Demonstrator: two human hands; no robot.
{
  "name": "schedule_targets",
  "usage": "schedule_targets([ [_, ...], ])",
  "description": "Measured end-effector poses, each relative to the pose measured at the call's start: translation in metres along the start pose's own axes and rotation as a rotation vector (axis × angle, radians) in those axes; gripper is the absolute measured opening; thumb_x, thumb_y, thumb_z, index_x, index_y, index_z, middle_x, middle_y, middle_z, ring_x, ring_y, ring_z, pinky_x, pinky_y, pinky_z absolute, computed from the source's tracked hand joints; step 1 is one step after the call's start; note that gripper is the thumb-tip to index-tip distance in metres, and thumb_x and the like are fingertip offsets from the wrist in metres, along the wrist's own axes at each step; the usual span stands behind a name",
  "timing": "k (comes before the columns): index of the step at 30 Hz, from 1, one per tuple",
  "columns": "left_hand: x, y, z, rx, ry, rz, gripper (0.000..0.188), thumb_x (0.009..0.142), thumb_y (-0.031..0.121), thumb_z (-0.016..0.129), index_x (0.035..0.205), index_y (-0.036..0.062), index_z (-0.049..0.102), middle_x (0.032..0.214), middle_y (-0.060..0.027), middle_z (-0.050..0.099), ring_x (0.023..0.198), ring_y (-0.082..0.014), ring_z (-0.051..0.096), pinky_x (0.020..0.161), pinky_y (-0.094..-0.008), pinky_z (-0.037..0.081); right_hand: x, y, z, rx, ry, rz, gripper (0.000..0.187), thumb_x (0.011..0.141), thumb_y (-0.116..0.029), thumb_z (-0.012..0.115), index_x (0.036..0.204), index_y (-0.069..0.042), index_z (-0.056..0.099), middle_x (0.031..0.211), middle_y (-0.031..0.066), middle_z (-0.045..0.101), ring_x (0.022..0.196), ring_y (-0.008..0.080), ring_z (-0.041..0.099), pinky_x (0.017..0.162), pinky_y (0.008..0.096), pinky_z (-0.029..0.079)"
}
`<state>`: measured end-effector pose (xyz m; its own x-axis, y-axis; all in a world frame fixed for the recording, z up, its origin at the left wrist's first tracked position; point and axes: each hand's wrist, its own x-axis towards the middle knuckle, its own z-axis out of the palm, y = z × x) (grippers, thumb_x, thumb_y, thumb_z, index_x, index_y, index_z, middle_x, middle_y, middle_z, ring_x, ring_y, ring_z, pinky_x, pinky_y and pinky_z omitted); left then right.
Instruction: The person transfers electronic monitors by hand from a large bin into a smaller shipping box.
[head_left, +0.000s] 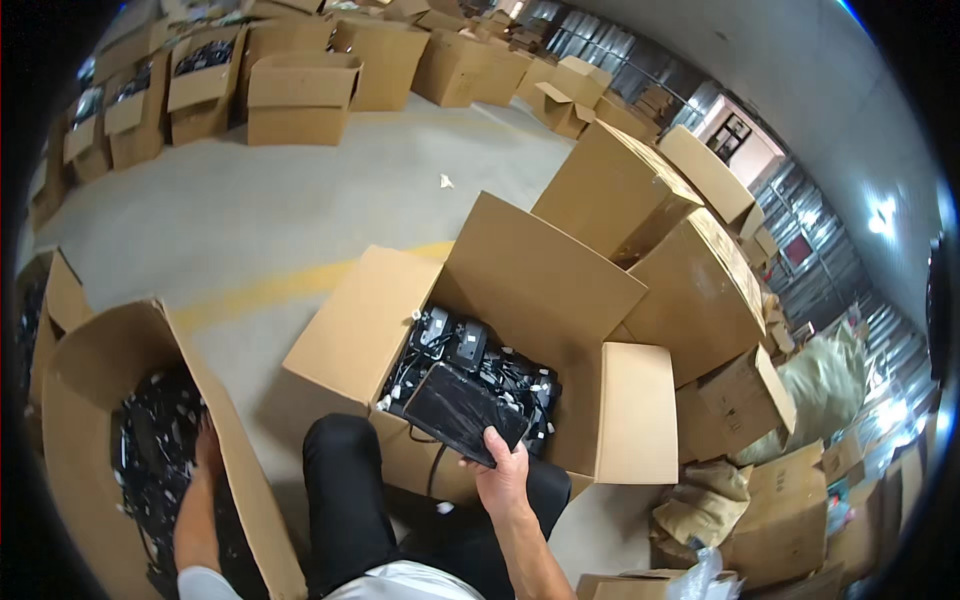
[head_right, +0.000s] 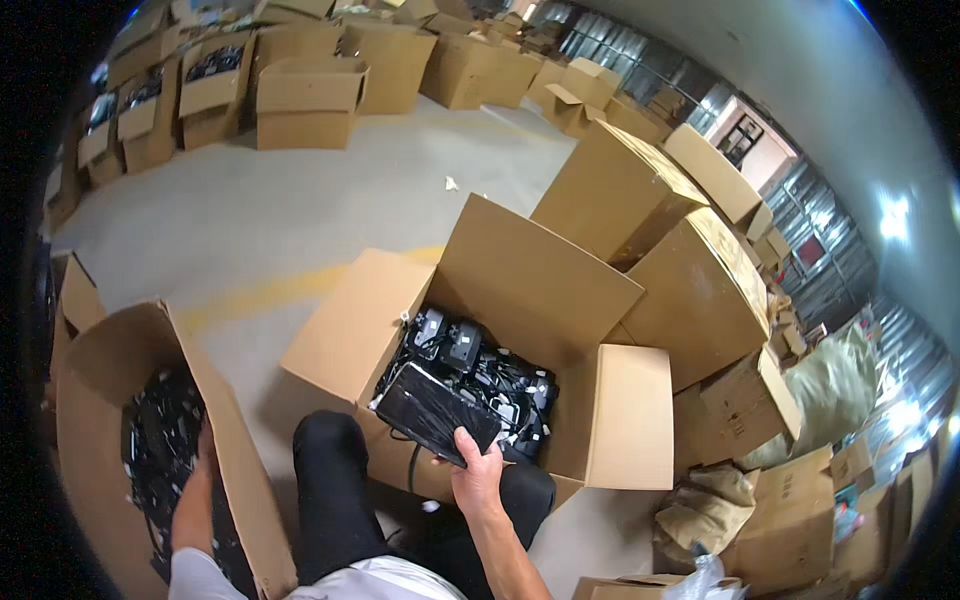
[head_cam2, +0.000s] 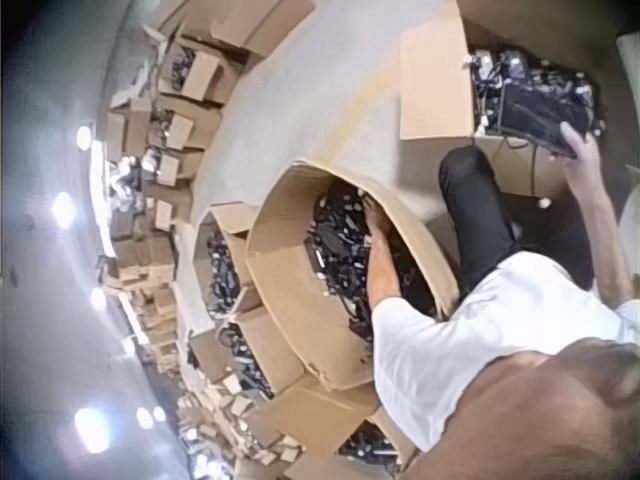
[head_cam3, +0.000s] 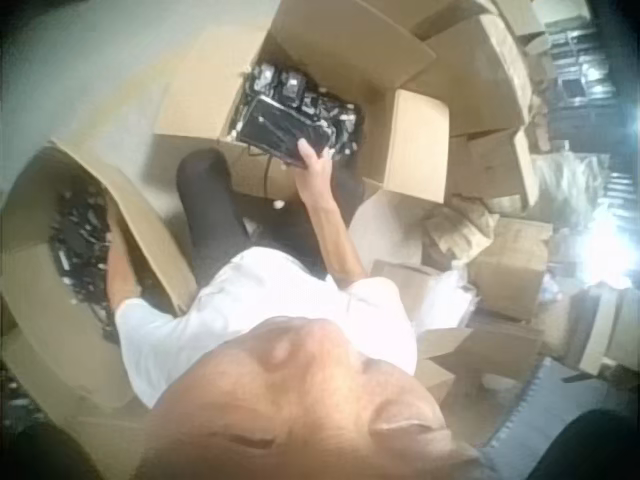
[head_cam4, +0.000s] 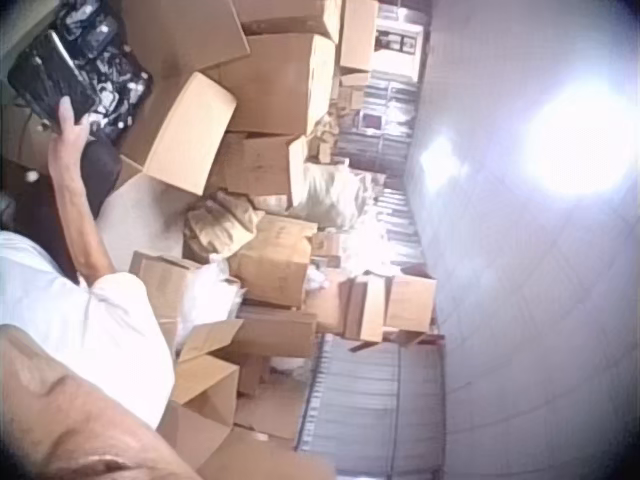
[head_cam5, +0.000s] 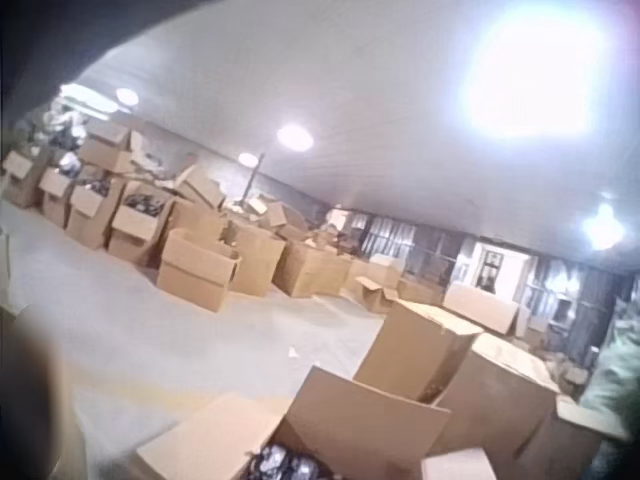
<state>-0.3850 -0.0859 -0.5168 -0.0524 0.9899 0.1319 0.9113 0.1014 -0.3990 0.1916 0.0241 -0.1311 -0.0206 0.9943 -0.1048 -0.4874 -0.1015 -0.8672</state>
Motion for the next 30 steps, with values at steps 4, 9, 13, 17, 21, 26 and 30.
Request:
schedule_targets([
  [4, 0.035, 0.019, -0.039, -0.860, 0.229, -0.582, 0.050, 0.092, 0.028, 0.059, 0.133, 0.0019, 0.052, 0.132, -0.0222, 0.058, 0.122, -0.0389, 0.055, 0.096, -0.0463, 0.048, -0.003, 0.003, -0.010, 0.018, 0.040, 0.038, 0.030, 0.093, -0.019, 0.066, 0.116, -0.001, 0.059, 0.099, 0.0102, 0.070, 0.077, 0.0185, 0.069, 0.061, 0.0324, 0.060],
  [9, 0.060, -0.070, -0.136, -1.225, -0.001, -1.190, 0.045, 0.097, 0.031, 0.059, 0.132, 0.0034, 0.054, 0.127, -0.0109, 0.060, 0.109, -0.0260, 0.061, 0.069, -0.0396, 0.058, -0.009, -0.025, -0.037, -0.019, 0.125, -0.037, 0.029, 0.093, -0.020, 0.066, 0.115, -0.001, 0.059, 0.100, 0.0100, 0.070, 0.078, 0.0199, 0.070, 0.060, 0.0342, 0.061],
  [13, 0.009, -0.134, -0.301, -1.472, 0.505, -1.171, 0.037, 0.095, 0.030, 0.065, 0.126, 0.0110, 0.059, 0.109, -0.0041, 0.066, 0.089, -0.0151, 0.066, 0.055, -0.0289, 0.055, -0.004, -0.049, -0.062, 0.060, 0.138, -0.098, 0.034, 0.096, -0.019, 0.062, 0.123, -0.001, 0.053, 0.108, 0.0134, 0.068, 0.084, 0.0246, 0.071, 0.063, 0.0354, 0.062],
  [17, 0.017, -0.100, -0.469, -1.731, 0.770, -0.896, 0.035, 0.096, 0.020, 0.062, 0.128, 0.0085, 0.054, 0.114, -0.0064, 0.066, 0.091, -0.0187, 0.068, 0.064, -0.0320, 0.059, 0.024, -0.061, -0.027, 0.053, 0.086, -0.278, 0.034, 0.097, -0.007, 0.056, 0.131, -0.002, 0.051, 0.122, 0.0124, 0.062, 0.104, 0.0250, 0.066, 0.081, 0.0411, 0.061],
  [21, 0.084, -0.008, -0.548, -2.124, 0.402, -0.503, 0.029, 0.098, 0.023, 0.059, 0.118, 0.0023, 0.058, 0.103, -0.0085, 0.069, 0.084, -0.0189, 0.070, 0.064, -0.0363, 0.062, 0.035, -0.083, 0.024, -0.201, -0.115, -0.694, 0.037, 0.093, -0.002, 0.062, 0.129, 0.002, 0.053, 0.126, 0.0151, 0.061, 0.114, 0.0279, 0.061, 0.095, 0.0407, 0.054],
  [26, 0.092, 0.070, -0.559, -2.416, -0.201, -0.381, 0.045, 0.104, 0.044, 0.045, 0.122, 0.0044, 0.058, 0.104, -0.0076, 0.069, 0.090, -0.0205, 0.071, 0.061, -0.0404, 0.062, 0.019, -0.079, 0.074, -0.802, -0.584, -1.329, 0.044, 0.074, 0.007, 0.068, 0.118, -0.002, 0.065, 0.127, 0.0213, 0.060, 0.116, 0.0371, 0.060, 0.100, 0.0479, 0.049],
  [30, 0.107, 0.107, -0.548, -2.677, -0.483, -0.343, 0.048, 0.102, 0.044, 0.051, 0.128, 0.0046, 0.055, 0.108, -0.0070, 0.068, 0.095, -0.0195, 0.069, 0.078, -0.0339, 0.059, 0.011, -0.074, 0.036, -0.928, -0.820, -1.238, 0.050, 0.067, 0.008, 0.067, 0.115, -0.004, 0.067, 0.130, 0.0196, 0.059, 0.119, 0.0393, 0.058, 0.100, 0.0469, 0.050],
])
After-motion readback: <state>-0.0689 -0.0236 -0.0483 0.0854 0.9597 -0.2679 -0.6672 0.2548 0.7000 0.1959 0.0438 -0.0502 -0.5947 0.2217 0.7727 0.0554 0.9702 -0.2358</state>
